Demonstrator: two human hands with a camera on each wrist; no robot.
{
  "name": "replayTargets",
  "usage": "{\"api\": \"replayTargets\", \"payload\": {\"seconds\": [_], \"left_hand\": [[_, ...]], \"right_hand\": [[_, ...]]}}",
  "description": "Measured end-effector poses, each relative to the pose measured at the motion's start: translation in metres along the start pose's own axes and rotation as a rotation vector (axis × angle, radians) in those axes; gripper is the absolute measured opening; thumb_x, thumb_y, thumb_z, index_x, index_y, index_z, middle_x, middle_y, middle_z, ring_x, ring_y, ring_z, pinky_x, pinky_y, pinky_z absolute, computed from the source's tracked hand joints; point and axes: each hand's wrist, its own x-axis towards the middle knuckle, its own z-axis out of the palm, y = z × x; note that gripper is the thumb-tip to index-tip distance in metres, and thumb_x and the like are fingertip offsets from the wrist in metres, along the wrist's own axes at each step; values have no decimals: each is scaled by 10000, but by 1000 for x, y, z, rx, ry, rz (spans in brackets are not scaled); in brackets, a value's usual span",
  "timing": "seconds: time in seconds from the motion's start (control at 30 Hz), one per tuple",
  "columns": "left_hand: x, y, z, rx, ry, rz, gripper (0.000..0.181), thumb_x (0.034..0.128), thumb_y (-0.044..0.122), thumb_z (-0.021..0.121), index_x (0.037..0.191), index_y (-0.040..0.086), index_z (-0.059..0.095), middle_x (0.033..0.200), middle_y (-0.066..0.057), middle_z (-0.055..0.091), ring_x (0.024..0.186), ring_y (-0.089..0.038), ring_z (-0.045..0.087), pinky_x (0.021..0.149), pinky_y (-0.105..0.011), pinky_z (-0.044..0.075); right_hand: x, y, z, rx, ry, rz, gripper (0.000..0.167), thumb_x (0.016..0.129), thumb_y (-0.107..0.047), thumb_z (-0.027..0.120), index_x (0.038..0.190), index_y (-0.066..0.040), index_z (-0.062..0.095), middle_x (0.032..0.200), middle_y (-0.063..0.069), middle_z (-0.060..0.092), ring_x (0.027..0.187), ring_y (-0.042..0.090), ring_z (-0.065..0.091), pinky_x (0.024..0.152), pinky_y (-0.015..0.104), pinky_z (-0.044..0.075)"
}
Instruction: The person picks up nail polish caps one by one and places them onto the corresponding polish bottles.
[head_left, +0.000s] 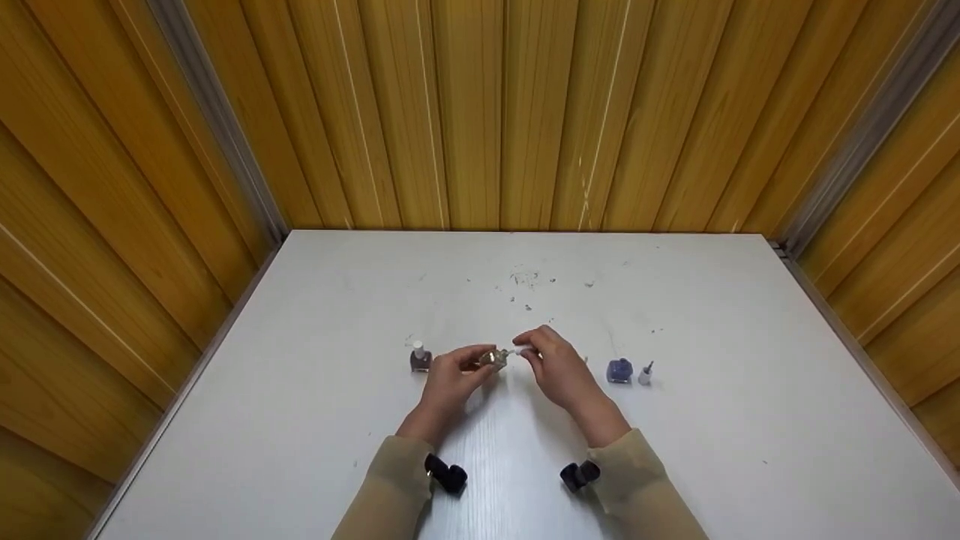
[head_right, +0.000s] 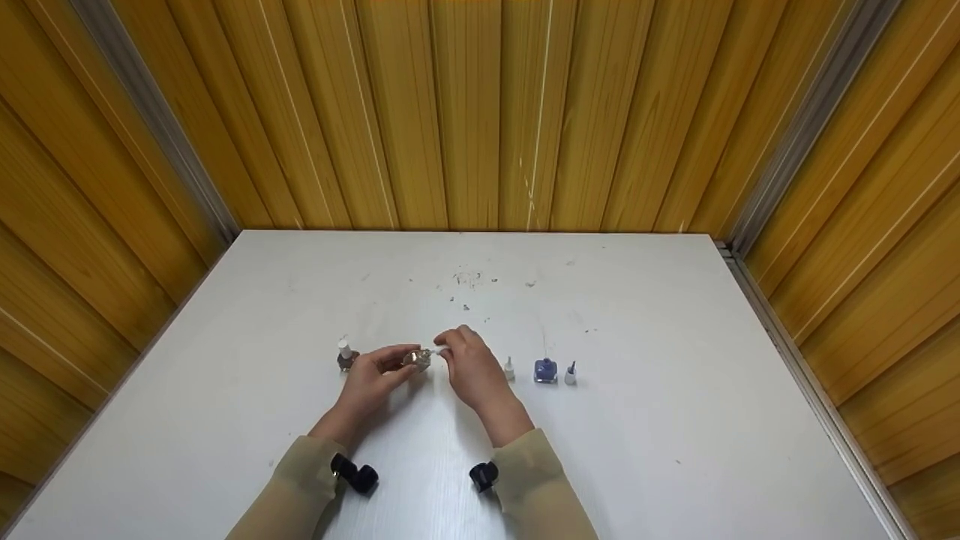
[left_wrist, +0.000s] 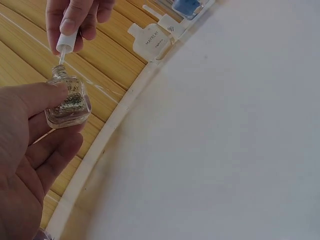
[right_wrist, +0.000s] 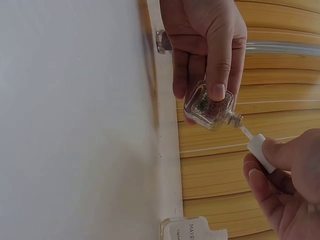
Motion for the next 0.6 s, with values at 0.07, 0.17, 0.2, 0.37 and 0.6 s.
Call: {"api": "replayTargets", "payload": {"seconds": [0.07,0.17,0.2,0.37,0.6], "left_hand": [[0,2,-1,38,-13,33,274,926,135,767,1189,61,760,1114,-87,787,968,-196,739,839,-235,600],[0,4,-2,72,-45,66,281,933,141,760,1202,57,755,1121,-79,786,977,-197,730,849,-251,595],[0,4,-2,86,-53,79,283,937,144,757,1206,56,753,1120,-78,785,977,-196,728,852,-261,597],[0,8,-3,111,-93,100,325,943,180,758,1243,54,738,1130,-83,783,994,-206,739,889,-324,611],[0,9,-6,74,-157,33,371,953,186,747,1280,16,705,1124,-94,783,1037,-227,745,934,-350,600]], "right_hand": [[0,0,0,-12,-4,-21,143,973,-21,663,1105,-62,698,1064,80,686,1005,233,712,858,381,607],[0,0,0,-21,-11,-54,150,964,-13,671,1104,-60,698,1062,76,680,1014,234,712,868,375,607],[0,1,0,-25,-13,-68,155,961,-8,673,1106,-57,697,1061,79,680,1010,235,712,866,372,608],[1,0,0,-21,-24,-101,187,946,1,689,1126,-39,663,1080,107,692,967,231,690,831,364,605],[1,-2,1,6,-69,-51,165,934,10,701,1086,-42,669,1057,94,704,947,222,675,826,367,605]]}}
